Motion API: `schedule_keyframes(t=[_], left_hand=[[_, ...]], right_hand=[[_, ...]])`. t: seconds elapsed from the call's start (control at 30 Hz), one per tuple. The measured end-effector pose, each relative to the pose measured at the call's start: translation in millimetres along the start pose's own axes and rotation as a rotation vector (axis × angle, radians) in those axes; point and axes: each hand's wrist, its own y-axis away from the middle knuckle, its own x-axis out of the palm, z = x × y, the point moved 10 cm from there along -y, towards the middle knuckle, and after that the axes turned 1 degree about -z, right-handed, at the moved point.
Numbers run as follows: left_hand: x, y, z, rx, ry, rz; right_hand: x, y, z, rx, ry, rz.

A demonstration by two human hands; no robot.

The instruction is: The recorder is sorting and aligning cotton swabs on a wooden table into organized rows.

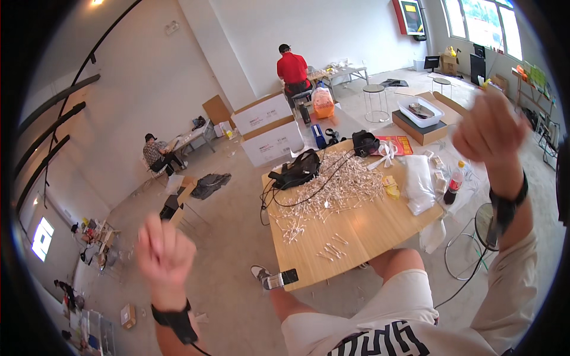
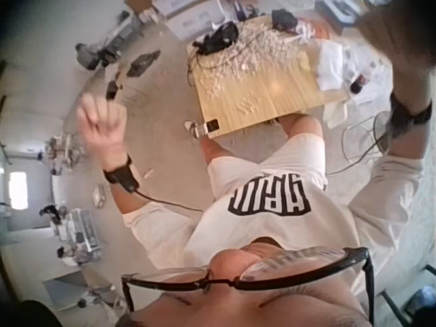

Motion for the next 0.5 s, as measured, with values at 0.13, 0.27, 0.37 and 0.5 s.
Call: schedule_keyframes(t=[0.13,0.27,0.37,0.5], left_hand=[[-63.5,-53.2,81.3,-0.228,-1.039,-0.007],[-67.9,-19.0,188.5,-0.149,-1.857,0.6],[-62.5,5.4,232.3,-0.126,-1.735,0.532],[-109.4,67.8,329.4,-0.417,-0.9,-0.275]], right_hand=[[-80.0,-35.5,-68.6,0.256,1.263,0.02],[-108.8,-28.1,-124.5,0.563,1.661,0.124],[-116.0,-14.3,-135.1,0.358,1.501,-0.241],[-102.5,76.5,-234.1,0.281,0.165,-0.661]])
